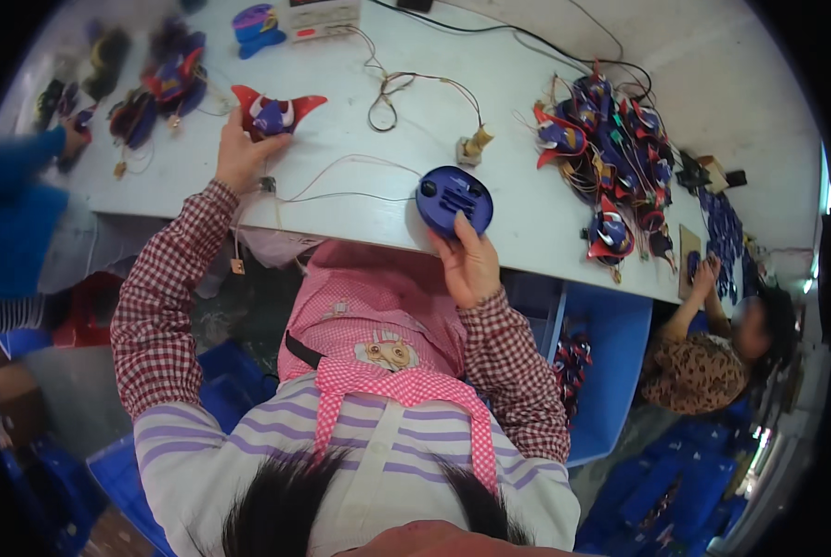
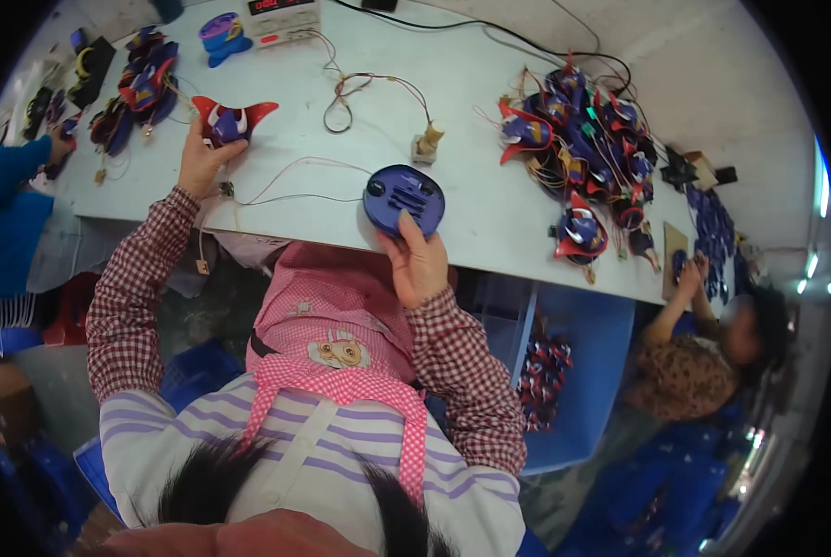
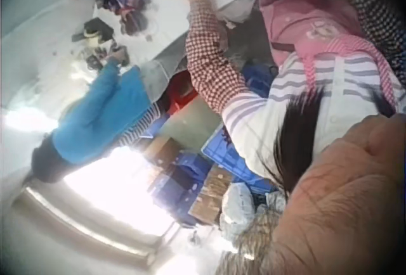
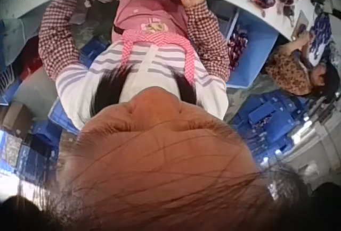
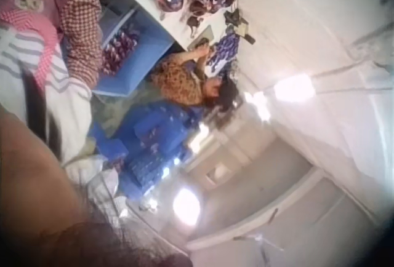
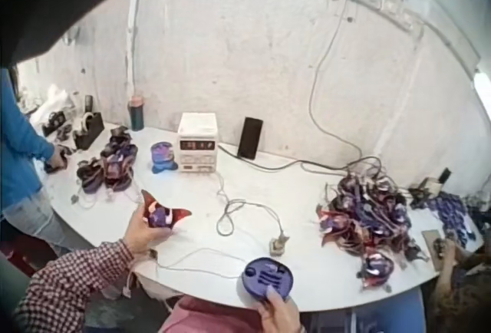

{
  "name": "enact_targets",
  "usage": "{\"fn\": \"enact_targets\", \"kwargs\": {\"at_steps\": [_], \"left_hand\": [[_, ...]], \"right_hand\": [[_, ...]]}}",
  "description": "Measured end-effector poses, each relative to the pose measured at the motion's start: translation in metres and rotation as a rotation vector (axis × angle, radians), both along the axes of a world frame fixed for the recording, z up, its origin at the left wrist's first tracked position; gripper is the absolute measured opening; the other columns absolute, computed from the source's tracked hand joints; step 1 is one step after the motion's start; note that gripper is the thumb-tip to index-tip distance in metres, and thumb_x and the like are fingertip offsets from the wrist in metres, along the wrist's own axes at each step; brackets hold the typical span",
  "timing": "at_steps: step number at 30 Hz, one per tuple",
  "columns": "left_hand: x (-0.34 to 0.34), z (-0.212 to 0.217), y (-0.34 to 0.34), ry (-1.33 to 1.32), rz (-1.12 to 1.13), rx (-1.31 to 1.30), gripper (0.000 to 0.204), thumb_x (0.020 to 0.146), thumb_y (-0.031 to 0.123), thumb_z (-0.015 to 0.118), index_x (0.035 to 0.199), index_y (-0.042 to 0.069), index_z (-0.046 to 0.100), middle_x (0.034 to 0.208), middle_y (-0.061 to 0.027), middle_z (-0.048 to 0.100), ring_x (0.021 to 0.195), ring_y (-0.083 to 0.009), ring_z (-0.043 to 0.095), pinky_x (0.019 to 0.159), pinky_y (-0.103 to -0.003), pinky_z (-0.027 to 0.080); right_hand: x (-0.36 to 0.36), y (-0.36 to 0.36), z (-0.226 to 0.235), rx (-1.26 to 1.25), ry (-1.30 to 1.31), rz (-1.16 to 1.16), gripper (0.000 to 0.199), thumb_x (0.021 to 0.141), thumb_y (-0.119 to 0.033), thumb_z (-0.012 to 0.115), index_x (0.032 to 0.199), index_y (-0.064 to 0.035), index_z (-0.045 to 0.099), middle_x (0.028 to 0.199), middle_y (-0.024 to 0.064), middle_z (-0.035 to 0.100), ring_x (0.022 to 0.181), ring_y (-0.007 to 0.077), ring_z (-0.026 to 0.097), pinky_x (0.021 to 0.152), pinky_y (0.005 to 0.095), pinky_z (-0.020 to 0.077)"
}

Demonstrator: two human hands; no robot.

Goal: Assembling and testing electronic components and wiring onto decorative plastic bases at a workshop station.

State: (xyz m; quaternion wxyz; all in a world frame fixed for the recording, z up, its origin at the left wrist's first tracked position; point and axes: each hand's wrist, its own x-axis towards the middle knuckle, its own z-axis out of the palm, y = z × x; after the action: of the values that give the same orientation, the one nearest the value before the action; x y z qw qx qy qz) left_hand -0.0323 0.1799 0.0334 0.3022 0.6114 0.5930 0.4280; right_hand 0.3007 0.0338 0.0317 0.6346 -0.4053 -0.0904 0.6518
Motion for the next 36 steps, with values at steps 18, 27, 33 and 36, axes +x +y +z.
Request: {"fn": "enact_targets", "kwargs": {"at_steps": [18, 27, 33, 36], "left_hand": [[-0.003, -0.008, -0.036, 0.354, 0.119, 0.334, 0.058, 0.078, 0.025, 0.069, 0.125, -0.002, 0.046, 0.108, -0.0151, 0.050, 0.093, -0.0224, 0.050, 0.080, -0.031, 0.043], [0.147, 0.003, -0.090, 0.274, -0.223, 0.035, 0.039, 0.086, 0.028, 0.062, 0.110, -0.002, 0.058, 0.069, -0.0068, 0.057, 0.056, -0.0164, 0.052, 0.055, -0.026, 0.043], [0.168, -0.006, -0.059, 0.406, -0.181, -0.019, 0.033, 0.086, 0.031, 0.055, 0.093, -0.001, 0.058, 0.072, -0.0154, 0.063, 0.064, -0.0318, 0.060, 0.059, -0.037, 0.047], [0.169, -0.009, -0.046, 0.399, -0.178, -0.027, 0.030, 0.086, 0.029, 0.054, 0.090, 0.000, 0.057, 0.074, -0.0166, 0.064, 0.065, -0.0345, 0.061, 0.059, -0.040, 0.048]], "right_hand": [[0.003, 0.003, 0.065, -0.254, -0.286, 0.658, 0.031, 0.091, -0.014, 0.057, 0.115, 0.0040, 0.050, 0.105, 0.0207, 0.060, 0.089, 0.0244, 0.063, 0.080, 0.0293, 0.0525], [0.066, 0.122, 0.029, 0.467, -1.495, 0.157, 0.059, 0.072, -0.018, 0.076, 0.120, 0.0022, 0.048, 0.109, 0.0145, 0.055, 0.079, 0.0144, 0.051, 0.067, 0.0243, 0.0446], [0.063, 0.133, 0.050, 0.309, -1.049, 0.262, 0.032, 0.079, -0.014, 0.069, 0.104, 0.0025, 0.056, 0.082, 0.0103, 0.062, 0.066, 0.0123, 0.055, 0.056, 0.0211, 0.0471], [0.055, 0.115, 0.060, 0.339, -0.922, 0.257, 0.026, 0.082, -0.011, 0.067, 0.102, 0.0021, 0.057, 0.082, 0.0099, 0.062, 0.063, 0.0115, 0.055, 0.054, 0.0209, 0.0476]]}}
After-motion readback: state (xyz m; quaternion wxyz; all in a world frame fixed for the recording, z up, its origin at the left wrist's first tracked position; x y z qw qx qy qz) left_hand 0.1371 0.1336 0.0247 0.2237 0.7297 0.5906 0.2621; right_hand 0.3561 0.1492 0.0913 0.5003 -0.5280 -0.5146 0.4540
